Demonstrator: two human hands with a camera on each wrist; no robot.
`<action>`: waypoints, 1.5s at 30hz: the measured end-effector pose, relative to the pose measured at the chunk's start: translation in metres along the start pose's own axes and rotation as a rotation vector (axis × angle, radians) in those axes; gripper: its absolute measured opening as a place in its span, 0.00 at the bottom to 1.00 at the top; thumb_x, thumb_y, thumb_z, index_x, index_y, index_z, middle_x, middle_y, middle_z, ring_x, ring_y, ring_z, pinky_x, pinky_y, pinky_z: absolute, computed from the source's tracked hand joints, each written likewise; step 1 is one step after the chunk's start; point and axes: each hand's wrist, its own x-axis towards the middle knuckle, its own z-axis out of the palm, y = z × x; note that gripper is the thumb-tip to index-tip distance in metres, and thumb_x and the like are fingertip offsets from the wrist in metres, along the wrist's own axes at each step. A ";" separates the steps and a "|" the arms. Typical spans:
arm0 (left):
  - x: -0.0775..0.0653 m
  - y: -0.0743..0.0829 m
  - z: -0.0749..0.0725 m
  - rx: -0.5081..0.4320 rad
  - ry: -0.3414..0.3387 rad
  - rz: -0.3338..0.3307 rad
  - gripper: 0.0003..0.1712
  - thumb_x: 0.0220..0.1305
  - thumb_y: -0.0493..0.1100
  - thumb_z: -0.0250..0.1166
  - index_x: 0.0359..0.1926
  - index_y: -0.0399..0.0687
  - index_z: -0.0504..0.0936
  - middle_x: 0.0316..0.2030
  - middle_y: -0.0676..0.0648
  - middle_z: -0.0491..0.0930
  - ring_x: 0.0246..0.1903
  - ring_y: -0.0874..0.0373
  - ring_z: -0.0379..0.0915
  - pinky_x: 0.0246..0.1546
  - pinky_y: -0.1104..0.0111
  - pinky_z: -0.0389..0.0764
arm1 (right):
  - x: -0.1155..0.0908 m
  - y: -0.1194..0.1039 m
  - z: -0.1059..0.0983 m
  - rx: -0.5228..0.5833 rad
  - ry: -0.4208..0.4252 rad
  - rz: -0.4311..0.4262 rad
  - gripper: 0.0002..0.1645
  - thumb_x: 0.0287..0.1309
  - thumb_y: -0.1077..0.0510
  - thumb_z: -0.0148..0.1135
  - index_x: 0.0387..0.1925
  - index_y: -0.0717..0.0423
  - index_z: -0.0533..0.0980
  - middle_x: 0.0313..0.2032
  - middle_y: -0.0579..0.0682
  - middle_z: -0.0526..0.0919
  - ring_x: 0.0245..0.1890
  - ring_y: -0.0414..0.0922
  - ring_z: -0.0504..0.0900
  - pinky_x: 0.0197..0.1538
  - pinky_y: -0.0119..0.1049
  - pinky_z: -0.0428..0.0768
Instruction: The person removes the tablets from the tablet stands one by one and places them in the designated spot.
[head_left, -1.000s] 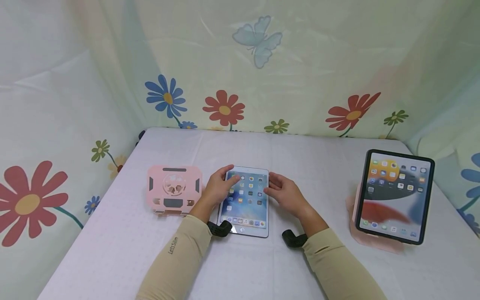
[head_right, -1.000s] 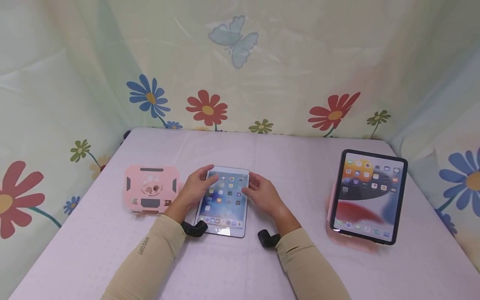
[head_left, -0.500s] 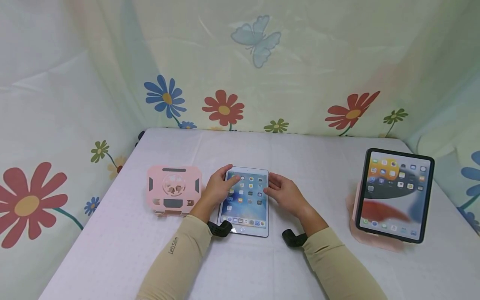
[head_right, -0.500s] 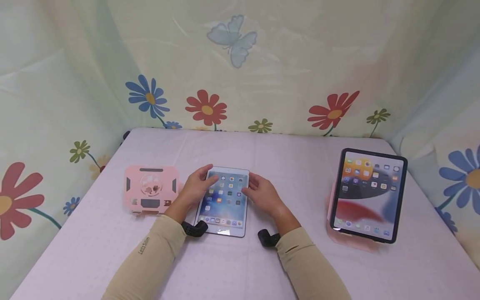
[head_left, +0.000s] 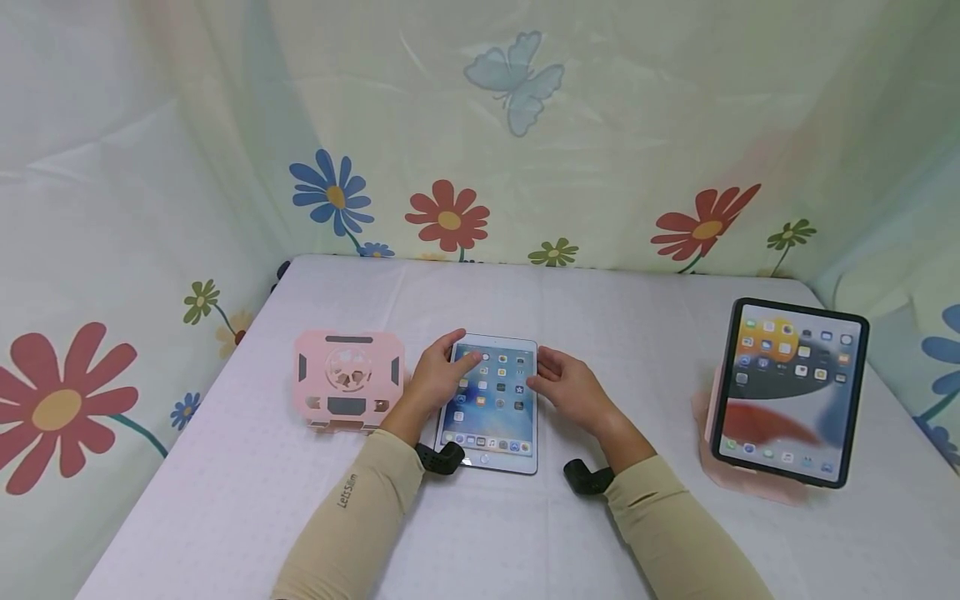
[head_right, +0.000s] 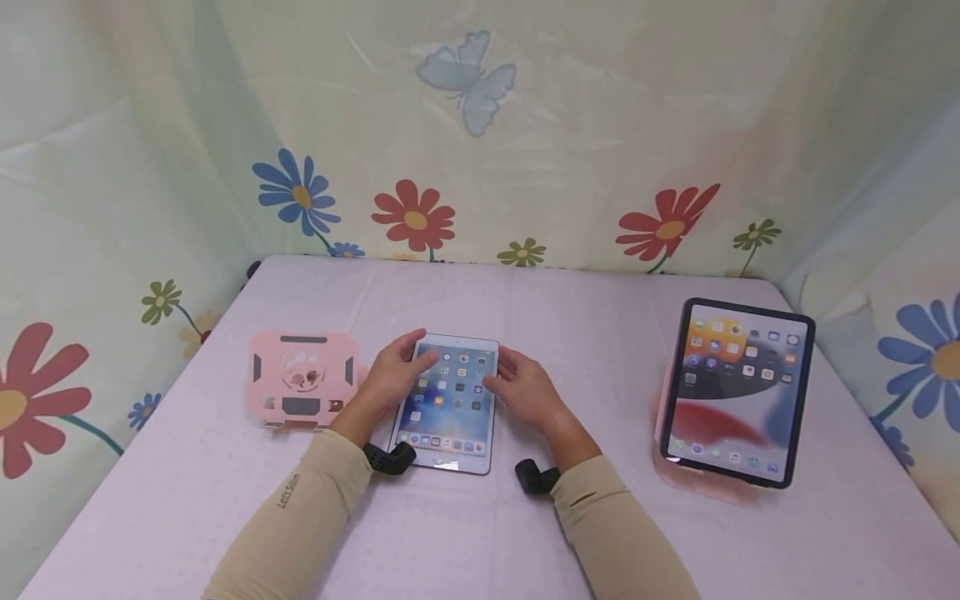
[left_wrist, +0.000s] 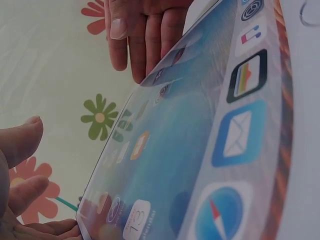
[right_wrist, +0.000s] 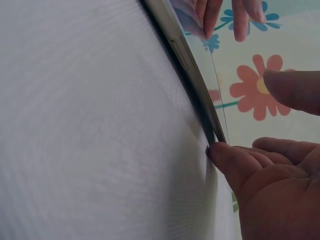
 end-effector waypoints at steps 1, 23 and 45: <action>0.000 0.000 0.000 -0.001 0.000 -0.001 0.36 0.70 0.52 0.64 0.75 0.56 0.64 0.75 0.43 0.58 0.73 0.45 0.53 0.70 0.52 0.59 | 0.000 0.000 0.000 0.002 0.000 0.000 0.41 0.69 0.58 0.60 0.74 0.68 0.54 0.72 0.64 0.62 0.70 0.57 0.65 0.66 0.48 0.68; -0.012 0.020 0.001 0.057 0.014 0.125 0.34 0.70 0.49 0.64 0.74 0.56 0.66 0.76 0.47 0.55 0.75 0.46 0.48 0.71 0.48 0.54 | -0.010 -0.004 -0.007 0.007 0.011 -0.106 0.41 0.67 0.57 0.62 0.75 0.61 0.57 0.74 0.58 0.59 0.72 0.56 0.61 0.67 0.53 0.66; -0.026 0.078 0.051 -0.112 -0.167 0.376 0.31 0.69 0.46 0.67 0.70 0.54 0.71 0.71 0.55 0.64 0.67 0.59 0.64 0.67 0.63 0.67 | -0.074 -0.039 -0.078 0.000 0.213 -0.476 0.35 0.65 0.66 0.64 0.72 0.56 0.67 0.69 0.54 0.70 0.69 0.41 0.67 0.62 0.22 0.67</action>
